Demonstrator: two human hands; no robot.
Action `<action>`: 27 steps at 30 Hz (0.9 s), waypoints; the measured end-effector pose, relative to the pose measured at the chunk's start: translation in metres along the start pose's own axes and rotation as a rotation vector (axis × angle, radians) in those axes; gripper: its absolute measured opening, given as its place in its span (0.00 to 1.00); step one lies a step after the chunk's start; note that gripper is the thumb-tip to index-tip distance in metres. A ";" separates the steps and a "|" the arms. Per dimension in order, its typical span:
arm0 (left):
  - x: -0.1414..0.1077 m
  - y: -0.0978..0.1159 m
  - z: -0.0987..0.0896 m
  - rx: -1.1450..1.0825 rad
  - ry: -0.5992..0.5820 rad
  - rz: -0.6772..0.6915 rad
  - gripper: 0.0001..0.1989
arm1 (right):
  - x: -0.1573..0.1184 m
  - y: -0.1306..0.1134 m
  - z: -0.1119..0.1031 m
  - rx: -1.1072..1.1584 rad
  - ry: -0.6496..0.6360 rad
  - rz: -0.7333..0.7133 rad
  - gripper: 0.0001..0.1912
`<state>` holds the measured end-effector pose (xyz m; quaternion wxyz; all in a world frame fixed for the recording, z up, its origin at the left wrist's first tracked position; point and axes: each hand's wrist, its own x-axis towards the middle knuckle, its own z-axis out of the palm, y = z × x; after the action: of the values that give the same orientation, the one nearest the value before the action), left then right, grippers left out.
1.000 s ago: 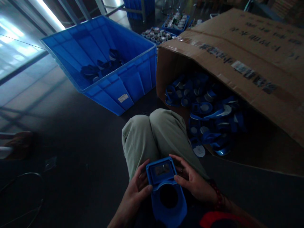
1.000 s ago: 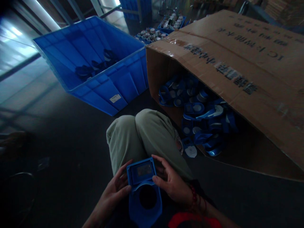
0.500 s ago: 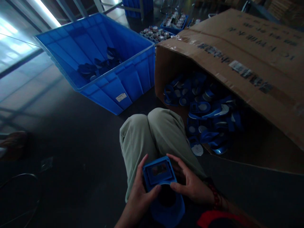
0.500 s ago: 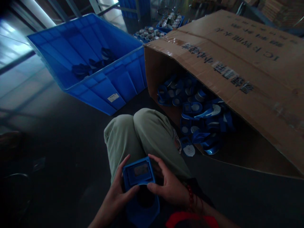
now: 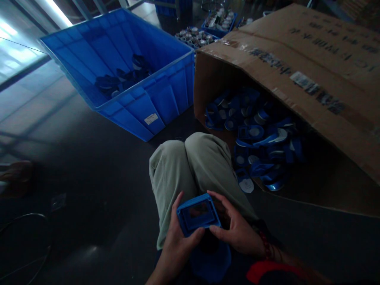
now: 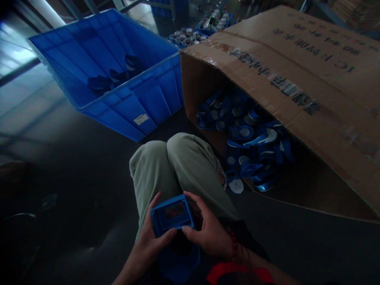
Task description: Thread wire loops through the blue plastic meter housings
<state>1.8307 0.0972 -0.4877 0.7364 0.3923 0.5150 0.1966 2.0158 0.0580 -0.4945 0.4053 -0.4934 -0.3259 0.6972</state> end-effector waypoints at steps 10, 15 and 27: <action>0.003 -0.004 0.001 -0.029 0.017 0.006 0.50 | -0.002 0.000 0.000 -0.018 -0.022 0.005 0.37; 0.001 -0.007 0.005 -0.038 0.063 0.012 0.49 | -0.002 0.001 0.003 0.006 0.017 0.022 0.36; 0.000 -0.001 0.018 0.020 0.219 0.028 0.50 | -0.005 0.005 0.005 -0.042 0.054 0.010 0.37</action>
<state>1.8467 0.0901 -0.4856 0.6690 0.3827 0.5888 0.2434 2.0109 0.0512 -0.4955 0.4000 -0.5219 -0.3272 0.6787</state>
